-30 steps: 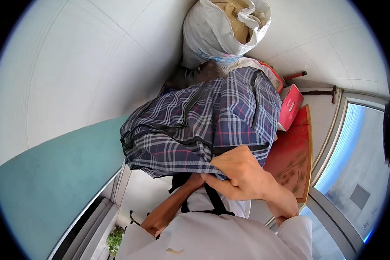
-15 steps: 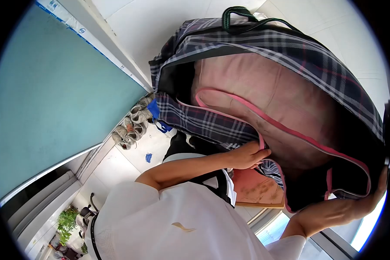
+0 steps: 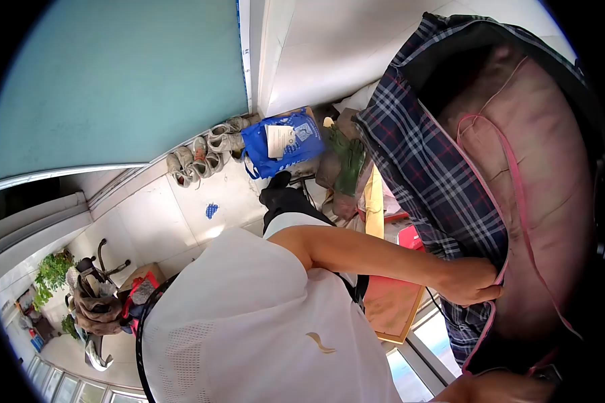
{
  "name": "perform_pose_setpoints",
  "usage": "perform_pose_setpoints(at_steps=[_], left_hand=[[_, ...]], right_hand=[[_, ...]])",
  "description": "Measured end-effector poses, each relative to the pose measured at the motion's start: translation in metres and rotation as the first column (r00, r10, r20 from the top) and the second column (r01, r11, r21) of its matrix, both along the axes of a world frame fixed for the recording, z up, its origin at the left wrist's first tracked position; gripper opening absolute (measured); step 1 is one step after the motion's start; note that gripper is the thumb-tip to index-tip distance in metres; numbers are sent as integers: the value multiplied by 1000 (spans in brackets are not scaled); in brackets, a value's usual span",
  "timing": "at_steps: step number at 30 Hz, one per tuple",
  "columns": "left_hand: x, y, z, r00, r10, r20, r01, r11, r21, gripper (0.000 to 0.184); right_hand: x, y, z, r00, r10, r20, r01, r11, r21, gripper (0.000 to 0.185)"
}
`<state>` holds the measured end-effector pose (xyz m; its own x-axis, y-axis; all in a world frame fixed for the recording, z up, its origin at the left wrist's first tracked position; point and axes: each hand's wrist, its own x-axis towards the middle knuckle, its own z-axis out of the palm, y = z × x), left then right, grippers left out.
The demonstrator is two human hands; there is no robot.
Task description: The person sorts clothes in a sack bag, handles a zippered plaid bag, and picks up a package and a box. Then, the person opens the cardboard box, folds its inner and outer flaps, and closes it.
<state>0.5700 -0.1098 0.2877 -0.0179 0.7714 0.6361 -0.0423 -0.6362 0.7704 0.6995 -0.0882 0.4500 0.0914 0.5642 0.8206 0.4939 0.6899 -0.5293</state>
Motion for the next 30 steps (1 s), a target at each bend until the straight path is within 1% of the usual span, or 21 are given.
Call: perform_pose_setpoints(at_steps=[1, 3, 4, 7, 9, 10, 11, 12, 13, 14, 15, 16, 17, 19, 20, 23, 24, 25, 26, 29, 30], left_hand=[[-3, -8, 0, 1000, -28, 2, 28, 997, -67, 61], [-16, -31, 4, 970, -182, 163, 226, 924, -309, 66], [-6, -34, -8, 982, -155, 106, 183, 917, -354, 71], [-7, -72, -41, 971, -83, 222, 195, 811, -552, 72], [5, -88, -78, 975, 19, 220, 123, 783, -610, 70], [2, -91, -85, 966, 95, 242, 86, 761, -642, 69], [4, -104, -94, 952, 182, 247, 35, 737, -675, 68], [8, -120, -108, 945, 258, 202, -50, 723, -689, 67], [13, -134, -120, 929, 336, 154, -139, 705, -696, 66], [18, -147, -133, 907, 408, 108, -222, 679, -700, 65], [27, -149, -153, 857, 512, 55, -317, 609, -728, 64], [18, -164, -152, 845, 533, 38, -332, 578, -745, 63], [9, -165, -130, 838, 545, 39, -327, 558, -763, 62], [-3, -197, -115, 737, 672, 78, -348, 476, -808, 61], [-8, -213, -112, 685, 722, 98, -350, 444, -825, 61], [-27, -277, -116, 489, 851, 192, -268, 356, -895, 61], [-44, -270, -78, 364, 893, 265, -229, 362, -903, 62], [-47, -289, -75, 326, 911, 253, -265, 345, -900, 62], [-51, -320, -82, 281, 928, 246, -300, 328, -896, 62], [-74, -390, -72, 131, 972, 196, -359, 231, -904, 61], [-85, -409, -73, 87, 982, 169, -372, 190, -909, 61]], right_hand=[[-2, 3, -3, 1000, 19, 4, -19, 1000, -5, 37], [-13, 16, -3, 997, 72, 10, -72, 997, -26, 38], [-16, 19, -4, 995, 104, 12, -103, 994, -41, 39], [-35, 29, -18, 979, 200, 25, -195, 972, -131, 41], [-59, 34, -28, 952, 306, 34, -291, 930, -226, 43], [-80, 42, -29, 922, 384, 49, -349, 880, -322, 44], [-94, 44, -35, 879, 473, 54, -409, 809, -423, 44], [-105, 39, -44, 818, 573, 46, -467, 709, -528, 45], [-112, 51, -53, 727, 686, -21, -524, 534, -664, 43], [-119, 63, -63, 641, 762, -95, -526, 345, -778, 41], [-139, 54, -66, 548, 832, -81, -536, 275, -799, 40], [-159, 44, -69, 445, 892, -74, -538, 201, -819, 38], [-180, 35, -72, 337, 939, -73, -533, 126, -836, 37], [-215, 10, -84, 213, 971, -103, -571, 38, -820, 36], [-232, -13, -80, 93, 993, -79, -570, -12, -822, 37], [-275, -101, -84, 98, 992, -76, -527, -13, -850, 40], [-305, -99, -48, 16, 1000, -21, -467, -11, -884, 42], [-311, -136, -39, -10, 999, 42, -488, 32, -872, 40], [-323, -179, -43, -44, 999, 8, -504, -15, -864, 36], [-369, -267, -38, -196, 980, -45, -489, -138, -861, 33], [-381, -305, -31, -226, 973, -45, -483, -152, -862, 33]])
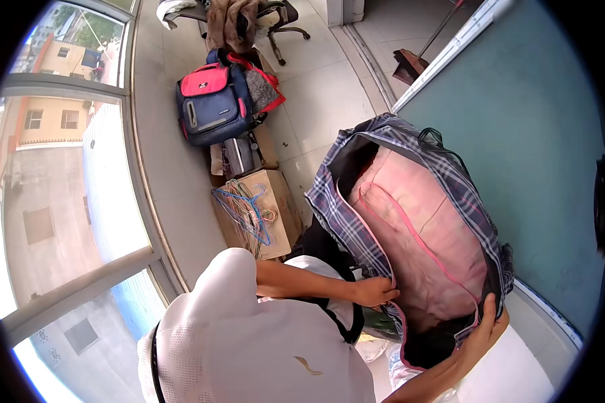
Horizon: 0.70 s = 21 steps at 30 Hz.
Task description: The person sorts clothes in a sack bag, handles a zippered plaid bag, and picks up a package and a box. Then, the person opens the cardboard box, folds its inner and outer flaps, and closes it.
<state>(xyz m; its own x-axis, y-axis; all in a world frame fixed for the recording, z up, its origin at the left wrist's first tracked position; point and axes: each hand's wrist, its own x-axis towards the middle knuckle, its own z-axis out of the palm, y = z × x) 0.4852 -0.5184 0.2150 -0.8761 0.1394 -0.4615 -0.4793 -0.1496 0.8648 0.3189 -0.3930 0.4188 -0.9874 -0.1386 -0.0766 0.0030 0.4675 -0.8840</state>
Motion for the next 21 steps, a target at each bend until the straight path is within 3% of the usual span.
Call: perform_pose_setpoints(at_steps=[2, 5, 6, 8, 10, 13, 14, 15, 16, 19, 21], left_hand=[[-19, -7, 8, 996, 84, 7, -83, 995, -54, 56], [-31, -74, 12, 973, 230, -31, -232, 962, -146, 53], [-36, -92, 20, 945, 327, -2, -324, 936, -136, 55], [-28, -111, 41, 906, 423, -18, -421, 895, -151, 59], [-35, -145, 34, 857, 514, -34, -512, 845, -153, 65], [-32, -171, 7, 783, 621, 40, -608, 777, -162, 63], [-27, -184, 13, 757, 649, 78, -635, 758, -148, 60], [-17, -214, 67, 719, 682, 132, -675, 731, -98, 57], [-15, -209, 54, 679, 719, 146, -711, 694, -110, 45], [-13, -196, 1, 549, 800, 242, -803, 585, -114, 42], [-17, -201, -21, 474, 841, 261, -871, 492, -4, 46]], right_hand=[[-33, -37, 30, 996, 62, 70, -64, 997, 35, 33], [-57, -112, 26, 965, 260, -15, -257, 959, 121, 31], [-70, -129, 31, 927, 372, 47, -374, 916, 144, 30], [-66, -165, 48, 922, 387, 1, -378, 900, 215, 28], [-78, -221, 48, 863, 504, 25, -495, 837, 231, 27], [-77, -298, 50, 696, 691, 197, -711, 702, 47, 30], [-75, -314, 41, 666, 723, 183, -736, 677, 4, 32], [-68, -355, 79, 624, 758, 187, -771, 636, -5, 34], [-75, -353, 58, 605, 779, 165, -778, 622, -82, 34], [-95, -348, 27, 595, 782, 185, -787, 613, -61, 36], [-106, -348, 4, 627, 757, 184, -746, 652, -137, 39]])
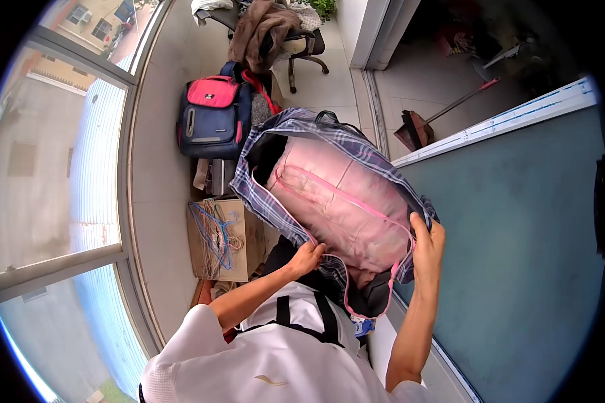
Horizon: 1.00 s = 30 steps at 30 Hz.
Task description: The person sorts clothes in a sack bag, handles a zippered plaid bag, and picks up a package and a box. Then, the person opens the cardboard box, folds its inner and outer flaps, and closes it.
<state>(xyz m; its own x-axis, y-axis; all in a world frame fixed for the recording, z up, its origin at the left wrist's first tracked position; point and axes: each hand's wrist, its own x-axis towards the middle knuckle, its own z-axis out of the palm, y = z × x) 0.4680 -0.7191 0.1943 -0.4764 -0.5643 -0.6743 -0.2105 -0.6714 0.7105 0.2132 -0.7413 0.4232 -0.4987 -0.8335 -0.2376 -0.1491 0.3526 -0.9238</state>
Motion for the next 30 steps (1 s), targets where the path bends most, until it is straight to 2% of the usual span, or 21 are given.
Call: perform_pose_setpoints(at_steps=[1, 2, 3, 6, 8, 10, 12, 14, 16, 18, 19, 21, 22, 23, 24, 26, 28, 29, 30], left_hand=[[10, -47, 52, 1000, 18, -11, -17, 995, 100, 46], [8, -56, 52, 999, 21, 37, -25, 993, 116, 47], [-1, -66, 44, 997, 29, 68, -33, 998, 61, 47], [-8, -95, 30, 1000, -8, 20, 6, 993, 116, 48], [5, -117, 23, 991, -122, 49, 115, 986, 117, 45], [-1, -136, -6, 995, -88, 37, 81, 983, 166, 40], [-12, -161, -45, 998, -61, 3, 57, 952, 300, 35], [-29, -197, -82, 984, -177, 4, 170, 951, 257, 37], [-54, -243, -93, 966, -250, 66, 231, 949, 216, 39], [-63, -299, -114, 963, -265, 52, 252, 952, 174, 38], [-67, -324, -127, 967, -253, 27, 250, 966, 71, 38], [-72, -381, -154, 959, -278, 53, 269, 953, 141, 33], [-90, -390, -166, 957, -274, 100, 252, 949, 190, 23], [-92, -415, -177, 937, -327, 121, 317, 944, 90, 19], [-92, -439, -188, 897, -403, 180, 416, 908, -39, 17], [-87, -484, -206, 787, -508, 349, 608, 733, -306, 15], [-81, -525, -221, 723, -509, 466, 683, 628, -374, 16], [-74, -535, -246, 679, -411, 608, 734, 368, -571, 16], [-75, -568, -242, 533, -572, 623, 846, 386, -369, 16]], right_hand=[[18, -65, 45, 1000, 8, -25, -7, 998, 61, 40], [14, -74, 34, 1000, -5, -3, 5, 999, 39, 40], [4, -87, 22, 1000, 6, 15, -7, 999, 48, 40], [-8, -119, 0, 998, 59, 9, -59, 997, 43, 40], [2, -139, -3, 994, 96, -49, -93, 993, 67, 40], [-7, -159, -35, 994, 91, -59, -84, 990, 110, 41], [-25, -188, -67, 994, 40, -98, -24, 987, 162, 41], [-46, -217, -108, 993, -33, -110, 53, 981, 185, 41], [-74, -247, -143, 993, -88, -72, 101, 976, 192, 41], [-87, -303, -154, 986, -152, -70, 164, 963, 215, 40], [-97, -326, -165, 984, -170, -62, 180, 954, 239, 39], [-110, -373, -176, 970, -242, -26, 240, 938, 249, 35], [-139, -369, -198, 954, -300, 2, 290, 924, 251, 34], [-147, -381, -211, 938, -347, 1, 337, 910, 242, 33], [-152, -392, -222, 918, -396, 2, 385, 893, 234, 32], [-163, -410, -231, 928, -371, -24, 358, 873, 332, 33], [-182, -418, -267, 928, -374, -2, 335, 829, 449, 43], [-197, -421, -303, 928, -374, -9, 330, 808, 489, 39], [-202, -424, -328, 925, -379, -24, 336, 787, 517, 37]])
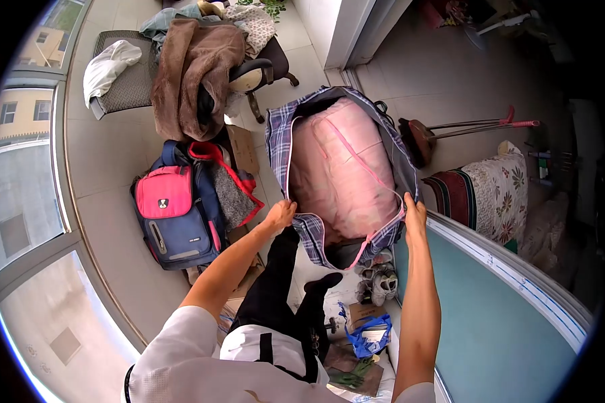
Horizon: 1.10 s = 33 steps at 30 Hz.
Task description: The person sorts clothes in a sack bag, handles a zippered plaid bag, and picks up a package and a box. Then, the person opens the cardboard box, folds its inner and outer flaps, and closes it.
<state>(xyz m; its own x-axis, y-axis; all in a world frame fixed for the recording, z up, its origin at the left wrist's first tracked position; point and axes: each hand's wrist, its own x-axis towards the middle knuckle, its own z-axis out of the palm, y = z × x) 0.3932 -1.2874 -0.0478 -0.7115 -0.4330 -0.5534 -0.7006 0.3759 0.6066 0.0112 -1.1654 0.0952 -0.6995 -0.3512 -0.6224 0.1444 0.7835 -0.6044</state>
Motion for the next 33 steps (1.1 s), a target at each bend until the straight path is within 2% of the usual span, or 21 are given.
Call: perform_pose_setpoints(at_steps=[1, 2, 3, 4, 6, 8, 12, 14, 15, 16, 17, 18, 19, 20, 21, 22, 23, 24, 26, 29, 33], left_hand=[[23, -4, -69, 990, -140, -32, 125, 952, -281, 23], [28, -19, -90, 990, -137, 19, 137, 954, -265, 37], [18, -32, -75, 920, 388, 58, -390, 921, 20, 53], [2, -49, -41, 889, 376, 262, -409, 908, 84, 61], [-7, -53, -38, 914, 332, 233, -345, 939, 12, 60], [-17, -46, -34, 944, 267, 194, -275, 961, 16, 55], [-34, -23, 1, 982, 132, 138, -144, 986, 84, 42], [-38, -14, 18, 989, 84, 125, -94, 993, 72, 36], [-39, -11, 15, 996, -65, 66, 61, 995, 73, 35], [-25, -9, 6, 985, -168, 24, 167, 985, 49, 34], [-16, -7, -8, 977, -213, 5, 213, 977, 32, 35], [-21, -6, 28, 974, -224, 26, 221, 971, 94, 32], [-11, -7, 9, 958, -285, -6, 285, 958, 42, 27], [-1, -10, -6, 943, -319, -91, 326, 942, 79, 24], [-14, -6, 35, 922, -387, 29, 380, 915, 137, 21], [-2, -7, 11, 954, -299, 10, 286, 922, 262, 22], [-2, -3, 31, 939, -337, 63, 303, 902, 308, 23], [-9, -1, 52, 926, -358, 119, 302, 893, 335, 24], [-13, 13, 68, 890, -429, 153, 361, 869, 339, 25], [-25, 39, 81, 817, -513, 265, 433, 848, 306, 26], [-44, 88, 108, 692, -684, 231, 626, 728, 281, 28]], right_hand=[[7, -7, -9, 997, 61, 45, -60, 998, -26, 40], [16, -10, -15, 989, 121, 89, -117, 992, -52, 45], [21, 3, -43, 965, 259, -28, -260, 965, -31, 56], [42, -3, -22, 964, 266, 7, -266, 964, -7, 58], [75, 30, -41, 926, 370, -79, -374, 926, -52, 52], [119, 75, -33, 933, 360, 15, -357, 929, -103, 38], [194, 209, -6, 961, 211, 177, -215, 977, 4, 31], [234, 322, -35, 984, 35, 177, -54, 993, 105, 30], [276, 394, -28, 942, -249, 224, 160, 921, 355, 26], [294, 415, 5, 839, -472, 270, 370, 859, 353, 23], [333, 493, -42, 670, -652, 355, 600, 757, 259, 20], [355, 517, -31, 752, -579, 314, 487, 810, 327, 19], [373, 515, -3, 662, -712, 237, 613, 695, 375, 16], [414, 560, -45, 759, -640, 117, 577, 746, 332, 16], [428, 555, -22, 769, -638, 35, 588, 728, 352, 17], [438, 541, 11, 774, -632, -47, 601, 708, 372, 20], [447, 530, 32, 664, -747, -7, 679, 599, 424, 22], [460, 524, 46, 674, -732, -100, 696, 584, 417, 26], [497, 535, 32, 733, -634, -246, 672, 619, 406, 30], [557, 550, -23, 655, -731, -194, 737, 559, 381, 34], [616, 560, -28, 374, -926, 58, 876, 373, 306, 35]])
